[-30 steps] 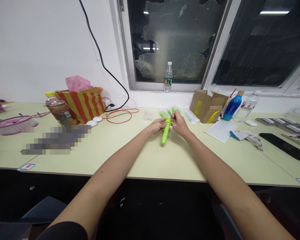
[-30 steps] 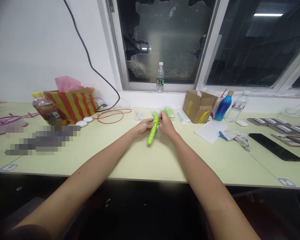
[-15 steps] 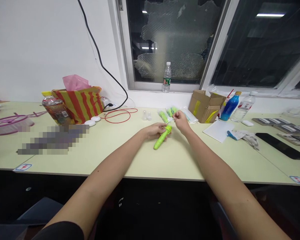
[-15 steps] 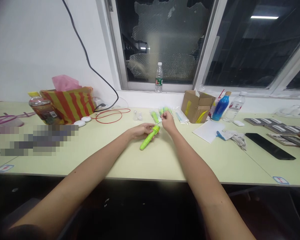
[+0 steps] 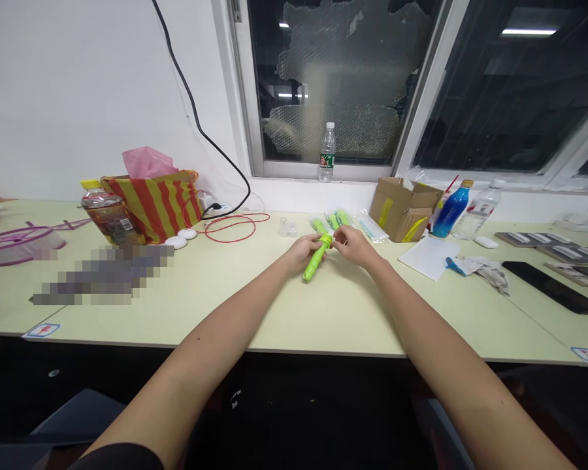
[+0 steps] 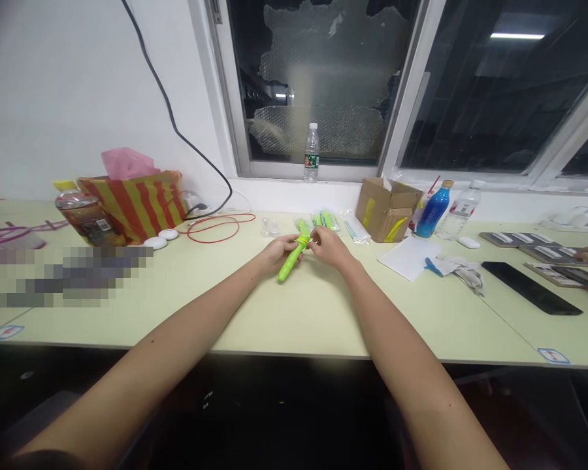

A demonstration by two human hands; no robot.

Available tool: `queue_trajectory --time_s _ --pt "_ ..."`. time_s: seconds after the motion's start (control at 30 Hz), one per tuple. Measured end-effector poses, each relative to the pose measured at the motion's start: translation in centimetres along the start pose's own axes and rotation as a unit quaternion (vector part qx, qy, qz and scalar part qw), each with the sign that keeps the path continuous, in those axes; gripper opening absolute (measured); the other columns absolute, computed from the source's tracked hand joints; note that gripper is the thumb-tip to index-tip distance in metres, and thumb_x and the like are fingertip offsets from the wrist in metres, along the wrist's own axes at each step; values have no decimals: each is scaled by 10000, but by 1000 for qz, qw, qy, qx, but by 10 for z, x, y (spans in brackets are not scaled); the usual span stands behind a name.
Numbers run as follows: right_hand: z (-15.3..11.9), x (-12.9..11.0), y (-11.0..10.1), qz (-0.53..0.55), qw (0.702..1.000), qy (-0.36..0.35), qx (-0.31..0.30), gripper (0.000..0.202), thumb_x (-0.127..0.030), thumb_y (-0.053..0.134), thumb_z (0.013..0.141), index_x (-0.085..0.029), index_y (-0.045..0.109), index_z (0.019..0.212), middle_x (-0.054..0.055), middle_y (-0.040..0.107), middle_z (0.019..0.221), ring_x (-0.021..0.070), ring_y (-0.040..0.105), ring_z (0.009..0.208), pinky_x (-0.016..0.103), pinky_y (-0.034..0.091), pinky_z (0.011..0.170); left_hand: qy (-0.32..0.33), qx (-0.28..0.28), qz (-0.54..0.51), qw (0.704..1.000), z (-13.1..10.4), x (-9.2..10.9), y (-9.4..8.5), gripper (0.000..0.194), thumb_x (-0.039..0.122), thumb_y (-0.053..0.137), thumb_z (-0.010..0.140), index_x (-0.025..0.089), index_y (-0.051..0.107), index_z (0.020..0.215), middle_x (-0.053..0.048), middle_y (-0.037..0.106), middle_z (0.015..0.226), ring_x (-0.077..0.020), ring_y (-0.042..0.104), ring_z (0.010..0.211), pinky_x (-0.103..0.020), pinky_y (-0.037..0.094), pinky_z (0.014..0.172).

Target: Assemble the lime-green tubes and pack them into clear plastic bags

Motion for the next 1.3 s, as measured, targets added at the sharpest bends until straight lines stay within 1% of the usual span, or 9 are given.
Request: queue_trajectory --time_s 0.1,0.27,0.4,0.5,0.6,0.73,1.0,1.13,1.3 --pt "0 -6 1 -52 998 -19 -30 112 -241 610 823 -199 589 721 42 618 801 182 550 740 305 407 656 -7 3 14 1000 0 -1 -1 379 111 561 759 126 569 1138 -90 650 874 -137 581 567 -293 479 564" --pt "3 -11 4 -42 998 -30 -47 153 -230 600 845 -205 606 694 34 621 742 180 556 709 303 404 660 -17 -8 25 1000 0 -2 -2 283 131 582 759 126 596 1042 -83 639 835 -122 559 542 -271 452 535" --pt "3 -6 3 -12 999 -13 -34 97 -210 578 847 -203 600 753 20 630 729 171 569 683 293 411 640 -24 -47 28 998 1 -3 3 206 160 586 779 113 610 978 -106 642 852 -113 531 523 -276 443 526" --pt "2 -7 5 -7 999 -20 -42 68 -195 566 841 -203 595 781 15 634 734 162 564 673 283 408 624 -30 -49 22 998 3 -7 2 188 164 572 785 111 608 962 -102 632 822 -114 512 511 -271 425 505" --pt "2 -11 9 -42 997 -26 -55 86 -169 577 808 -200 583 727 26 632 727 159 549 667 275 393 605 -33 -53 22 998 4 -10 2 158 165 558 789 105 602 929 -95 610 776 -114 493 501 -259 397 480" --pt "3 -11 14 -108 992 -2 -69 129 -175 626 753 -208 541 663 38 620 708 167 528 654 270 360 564 -50 -47 26 997 3 -14 2 119 144 526 787 103 579 885 -108 599 771 -119 484 499 -258 378 464" --pt "4 -22 23 -217 975 14 -35 182 -111 532 823 -196 551 663 115 640 743 221 555 681 312 318 584 -65 -26 31 997 7 -14 -5 126 152 474 806 96 577 853 -105 575 743 -102 450 480 -243 358 438" --pt "3 -20 27 -214 976 35 -40 147 -119 542 821 -184 582 696 124 656 769 221 564 696 308 321 605 -75 -27 43 996 7 -14 -7 104 158 493 800 99 570 837 -108 574 748 -97 452 476 -238 364 433" --pt "0 -11 17 -158 984 73 -23 20 -191 578 768 -179 589 757 55 635 726 177 536 683 266 303 569 -73 -38 97 992 3 -10 1 124 162 477 835 90 569 875 -102 582 753 -109 487 475 -262 403 447"
Point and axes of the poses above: each hand's wrist, its own z-axis towards the middle knuckle, its own y-axis out of the palm, x = y × z, the point moved 8 cm from there along z, towards the middle knuckle
